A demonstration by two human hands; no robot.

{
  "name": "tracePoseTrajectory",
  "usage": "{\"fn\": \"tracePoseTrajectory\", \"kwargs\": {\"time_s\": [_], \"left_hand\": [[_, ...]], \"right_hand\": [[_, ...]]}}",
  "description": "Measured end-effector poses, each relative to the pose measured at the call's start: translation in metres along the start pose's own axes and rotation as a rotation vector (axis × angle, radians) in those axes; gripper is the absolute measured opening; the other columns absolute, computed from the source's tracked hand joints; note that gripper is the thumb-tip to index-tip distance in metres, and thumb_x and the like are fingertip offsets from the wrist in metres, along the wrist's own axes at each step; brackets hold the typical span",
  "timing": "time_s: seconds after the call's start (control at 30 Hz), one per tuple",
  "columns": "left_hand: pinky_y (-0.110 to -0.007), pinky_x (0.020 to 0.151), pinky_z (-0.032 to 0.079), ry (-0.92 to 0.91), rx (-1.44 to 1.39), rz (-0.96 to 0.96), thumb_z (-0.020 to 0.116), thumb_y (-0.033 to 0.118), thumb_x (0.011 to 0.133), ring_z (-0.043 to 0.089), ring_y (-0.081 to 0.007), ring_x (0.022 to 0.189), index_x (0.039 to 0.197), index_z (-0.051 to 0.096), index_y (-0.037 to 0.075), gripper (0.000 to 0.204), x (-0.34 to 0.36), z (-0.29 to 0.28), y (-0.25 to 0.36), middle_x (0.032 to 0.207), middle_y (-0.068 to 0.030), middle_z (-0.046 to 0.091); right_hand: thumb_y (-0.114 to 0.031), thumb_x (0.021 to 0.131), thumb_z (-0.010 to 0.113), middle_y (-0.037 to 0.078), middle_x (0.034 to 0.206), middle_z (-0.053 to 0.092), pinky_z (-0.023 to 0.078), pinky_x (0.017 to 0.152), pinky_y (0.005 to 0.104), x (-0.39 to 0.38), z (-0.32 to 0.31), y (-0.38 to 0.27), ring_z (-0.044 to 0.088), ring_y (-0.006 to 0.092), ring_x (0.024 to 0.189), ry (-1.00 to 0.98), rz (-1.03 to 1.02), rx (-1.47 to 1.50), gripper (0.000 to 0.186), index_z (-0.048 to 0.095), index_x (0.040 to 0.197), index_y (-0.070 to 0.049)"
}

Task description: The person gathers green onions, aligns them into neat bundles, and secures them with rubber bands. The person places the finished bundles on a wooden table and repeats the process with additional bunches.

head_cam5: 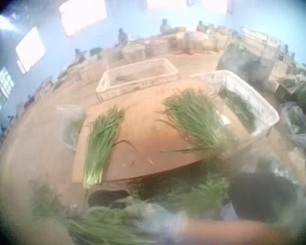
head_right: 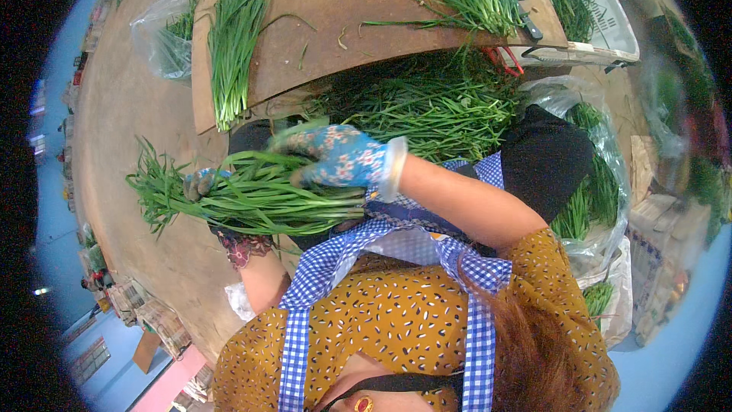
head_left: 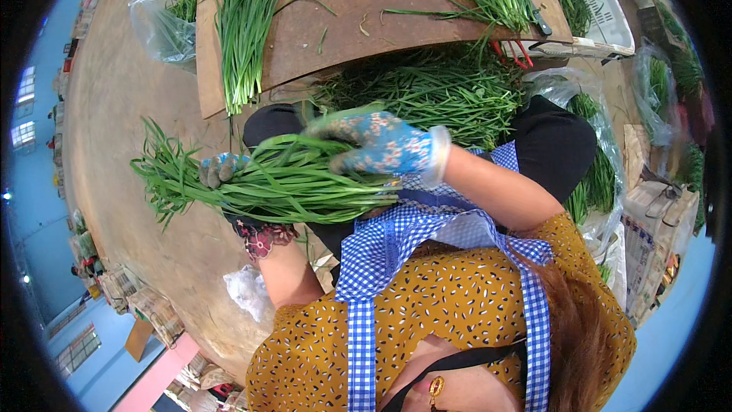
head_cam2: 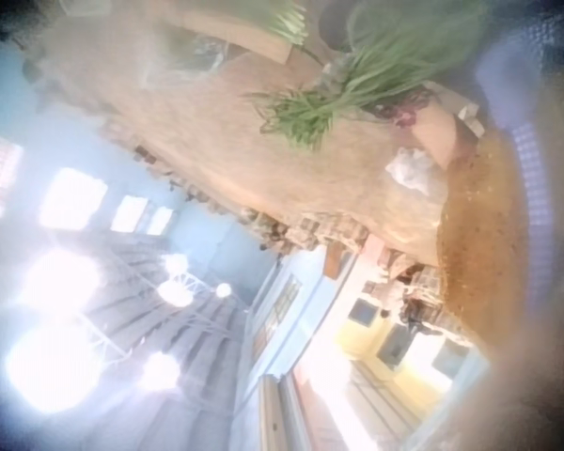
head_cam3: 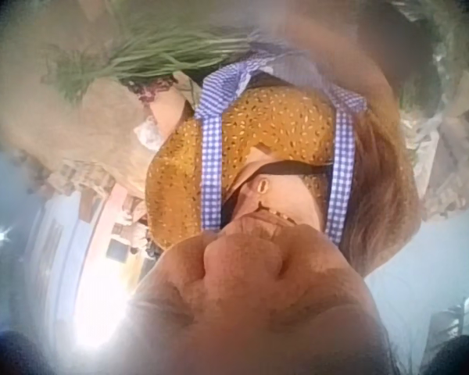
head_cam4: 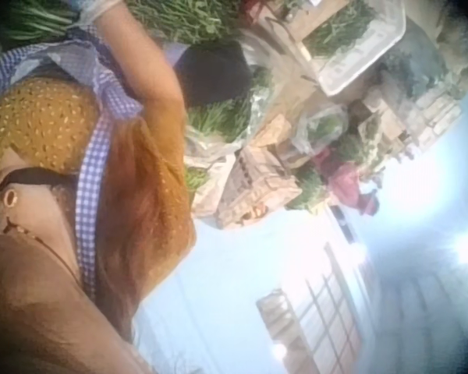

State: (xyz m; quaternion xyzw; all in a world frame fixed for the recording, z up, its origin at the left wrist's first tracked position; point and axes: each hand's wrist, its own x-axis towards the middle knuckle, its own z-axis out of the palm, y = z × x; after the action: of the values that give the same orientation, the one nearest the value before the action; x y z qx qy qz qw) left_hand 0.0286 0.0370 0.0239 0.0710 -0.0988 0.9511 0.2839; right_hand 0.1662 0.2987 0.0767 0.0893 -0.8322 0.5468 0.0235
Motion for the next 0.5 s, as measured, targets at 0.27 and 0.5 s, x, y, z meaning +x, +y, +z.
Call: {"fn": "tracePoseTrajectory", "kwargs": {"time_s": [0.27,0.5], "left_hand": [[-0.052,0.088,0.040,-0.185,0.296,-0.108,0.034,0.030,0.097,0.054,-0.0249,0.091,0.072,0.046,0.013,0.032,-0.003,-0.004,-0.017,0.077,-0.0031,0.054],[-0.041,0.086,0.041,-0.266,0.234,-0.092,0.034,0.026,0.097,0.055,-0.0175,0.089,0.072,0.050,0.015,0.031,0.001,-0.023,0.014,0.077,0.0022,0.056]], "right_hand": [[-0.009,0.075,0.060,0.014,0.096,0.062,0.050,0.070,0.0402,-0.045,-0.002,0.019,0.062,0.0322,0.082,0.141,0.043,-0.438,0.028,0.057,0.102,-0.005],[-0.008,0.076,0.062,0.016,0.094,0.064,0.052,0.070,0.0394,-0.119,-0.040,0.083,0.063,0.0338,0.083,0.484,0.331,-0.237,0.029,0.057,0.105,-0.006]]}}
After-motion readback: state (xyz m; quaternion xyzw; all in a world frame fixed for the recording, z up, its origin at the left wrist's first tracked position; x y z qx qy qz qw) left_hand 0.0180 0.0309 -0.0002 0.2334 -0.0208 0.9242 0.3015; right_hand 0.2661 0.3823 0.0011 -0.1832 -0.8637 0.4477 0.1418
